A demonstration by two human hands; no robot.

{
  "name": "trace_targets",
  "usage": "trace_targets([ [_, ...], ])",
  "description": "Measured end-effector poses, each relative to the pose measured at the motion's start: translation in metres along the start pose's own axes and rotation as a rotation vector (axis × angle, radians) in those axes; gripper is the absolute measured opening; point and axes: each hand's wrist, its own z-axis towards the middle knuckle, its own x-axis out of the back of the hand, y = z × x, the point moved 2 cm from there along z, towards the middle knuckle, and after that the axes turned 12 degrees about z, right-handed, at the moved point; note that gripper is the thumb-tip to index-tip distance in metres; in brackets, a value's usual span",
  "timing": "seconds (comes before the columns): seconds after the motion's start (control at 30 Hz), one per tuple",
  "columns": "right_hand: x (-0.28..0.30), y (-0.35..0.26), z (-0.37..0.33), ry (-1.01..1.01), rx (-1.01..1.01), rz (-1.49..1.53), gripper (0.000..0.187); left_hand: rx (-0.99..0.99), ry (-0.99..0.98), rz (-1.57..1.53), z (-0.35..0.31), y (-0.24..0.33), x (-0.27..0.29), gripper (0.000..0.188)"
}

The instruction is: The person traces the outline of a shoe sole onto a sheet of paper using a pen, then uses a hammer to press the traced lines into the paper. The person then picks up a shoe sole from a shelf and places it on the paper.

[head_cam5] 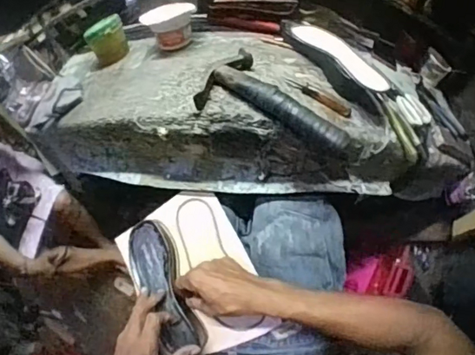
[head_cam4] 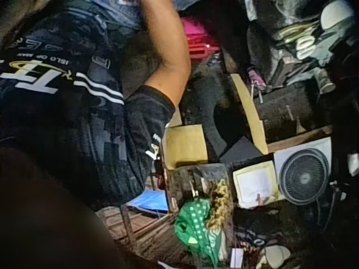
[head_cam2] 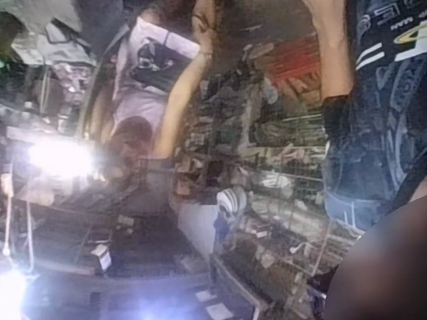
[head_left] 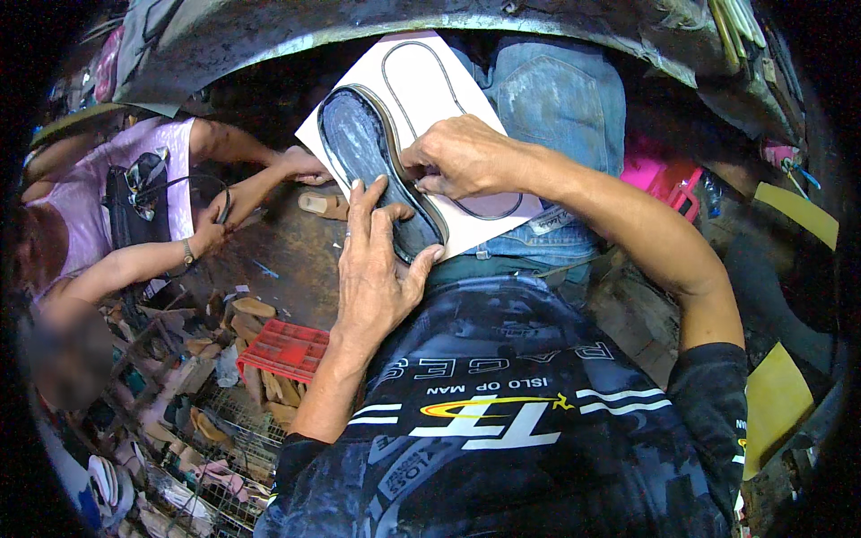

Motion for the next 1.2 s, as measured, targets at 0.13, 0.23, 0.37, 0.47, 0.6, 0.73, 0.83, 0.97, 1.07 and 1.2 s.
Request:
trace_targets([
  [0.13, -0.002, -0.003, 0.001, 0.005, -0.015, -0.043, 0.025, -0.002, 0.001, -0.012, 0.001, -0.001, -0.001, 0.058],
  [0.23, -0.003, -0.005, 0.002, 0.035, -0.033, -0.07, 0.024, -0.008, 0.004, -0.008, 0.001, -0.001, -0.002, 0.058],
  [0.37, -0.001, -0.004, 0.001, 0.028, -0.013, -0.057, 0.026, -0.006, 0.003, -0.006, 0.0, -0.002, -0.002, 0.058],
  [0.47, 0.003, -0.003, -0.002, 0.023, 0.021, 0.015, 0.027, -0.016, 0.016, -0.009, 0.0, -0.001, -0.001, 0.058],
  [0.6, 0.006, -0.005, -0.002, 0.012, -0.006, 0.054, 0.029, -0.004, 0.006, -0.009, 0.0, -0.001, -0.001, 0.058],
  [0.73, 0.005, -0.007, 0.003, -0.005, -0.041, -0.013, 0.031, -0.007, 0.005, -0.003, 0.0, -0.001, -0.002, 0.058],
  [0.83, 0.004, -0.008, 0.009, -0.013, -0.063, -0.084, 0.031, -0.007, 0.01, 0.012, 0.0, -0.002, -0.004, 0.057],
  [0.97, 0.0, -0.011, 0.019, -0.007, -0.081, -0.133, 0.027, -0.01, 0.021, 0.031, 0.0, -0.001, -0.005, 0.056],
  [1.07, 0.001, -0.011, 0.023, -0.006, -0.089, -0.16, 0.029, -0.011, 0.016, 0.035, 0.0, 0.0, -0.005, 0.056],
  [1.2, 0.004, -0.01, 0.018, -0.06, -0.099, -0.083, 0.033, 0.0, -0.036, -0.045, 0.0, -0.002, -0.003, 0.056],
])
